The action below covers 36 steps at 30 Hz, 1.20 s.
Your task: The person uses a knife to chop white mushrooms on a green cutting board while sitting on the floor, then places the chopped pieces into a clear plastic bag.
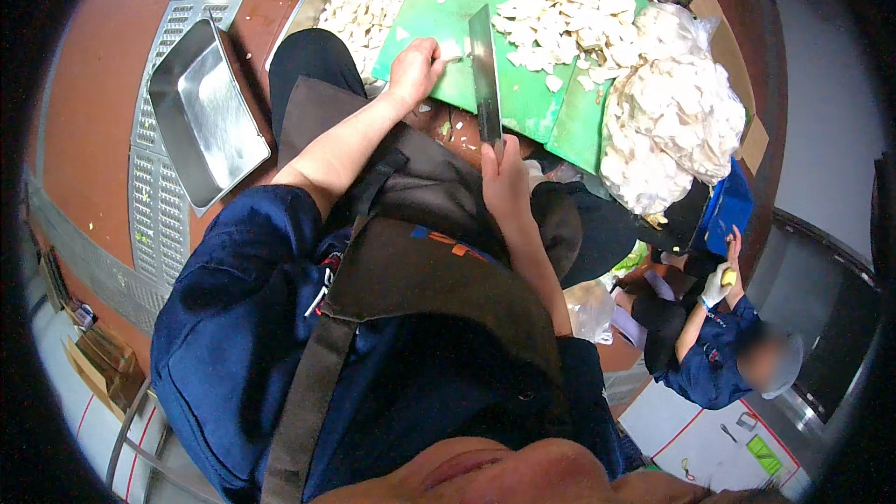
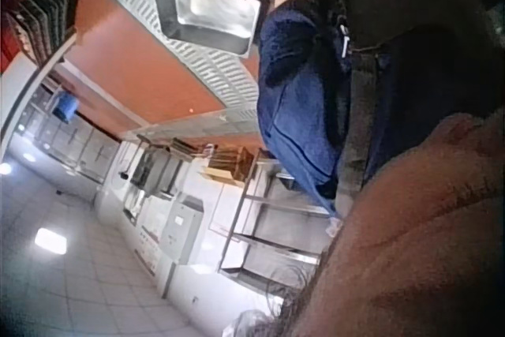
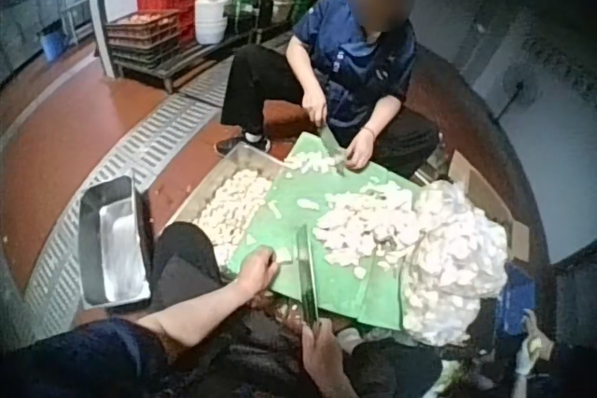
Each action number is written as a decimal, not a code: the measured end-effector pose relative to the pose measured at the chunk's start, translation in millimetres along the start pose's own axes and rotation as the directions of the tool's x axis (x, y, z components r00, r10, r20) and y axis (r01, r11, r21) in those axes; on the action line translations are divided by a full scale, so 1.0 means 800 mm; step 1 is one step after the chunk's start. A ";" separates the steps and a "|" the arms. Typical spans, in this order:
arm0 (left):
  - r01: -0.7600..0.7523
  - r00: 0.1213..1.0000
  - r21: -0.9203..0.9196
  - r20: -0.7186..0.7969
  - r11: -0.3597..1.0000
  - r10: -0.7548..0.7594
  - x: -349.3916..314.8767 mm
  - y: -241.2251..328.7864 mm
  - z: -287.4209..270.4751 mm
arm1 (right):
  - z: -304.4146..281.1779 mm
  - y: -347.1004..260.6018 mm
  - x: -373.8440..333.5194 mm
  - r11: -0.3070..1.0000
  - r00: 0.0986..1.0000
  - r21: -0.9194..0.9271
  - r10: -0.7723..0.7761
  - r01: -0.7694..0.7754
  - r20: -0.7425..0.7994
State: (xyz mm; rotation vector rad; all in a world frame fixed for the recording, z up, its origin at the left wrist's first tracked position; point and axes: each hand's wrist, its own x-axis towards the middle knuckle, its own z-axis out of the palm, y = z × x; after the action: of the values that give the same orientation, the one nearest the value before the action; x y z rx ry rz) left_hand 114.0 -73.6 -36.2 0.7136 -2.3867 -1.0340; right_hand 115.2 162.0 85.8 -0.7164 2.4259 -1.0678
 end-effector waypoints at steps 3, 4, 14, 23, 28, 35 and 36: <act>0.036 0.999 -0.016 0.010 0.999 -0.036 -0.001 0.000 0.001 | -0.004 -0.010 -0.014 0.998 0.999 -0.054 -0.017 0.019 0.050; 0.050 0.999 -0.019 0.021 0.999 -0.050 -0.001 0.000 0.001 | 0.001 -0.006 -0.016 0.999 0.998 -0.045 -0.011 0.013 0.060; -0.011 0.999 0.028 0.037 1.000 0.009 0.000 0.006 -0.002 | 0.048 0.034 0.000 0.981 0.994 -0.187 0.072 -0.056 0.078; -0.004 1.000 0.101 -0.006 0.995 0.005 0.010 0.006 -0.021 | 0.007 0.024 -0.008 0.937 0.987 0.309 0.153 -0.162 0.054; -0.175 0.984 0.243 0.010 0.954 0.177 0.018 0.025 -0.020 | -0.001 0.059 -0.018 0.949 0.988 0.278 0.156 -0.151 0.005; -0.172 0.983 0.271 0.104 0.947 0.149 0.036 0.038 -0.013 | 0.003 0.062 -0.031 0.929 0.944 0.170 0.328 -0.329 0.033; -0.187 0.979 0.248 0.129 0.951 0.158 0.042 0.037 -0.013 | 0.004 0.065 -0.032 0.932 0.947 0.175 0.319 -0.318 0.023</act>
State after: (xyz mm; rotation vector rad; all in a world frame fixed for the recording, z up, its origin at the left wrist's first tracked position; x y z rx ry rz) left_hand 85.8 -82.6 -1.0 0.5330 -2.6549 -0.7126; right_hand 122.0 205.1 47.8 -0.2483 2.3107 -1.1292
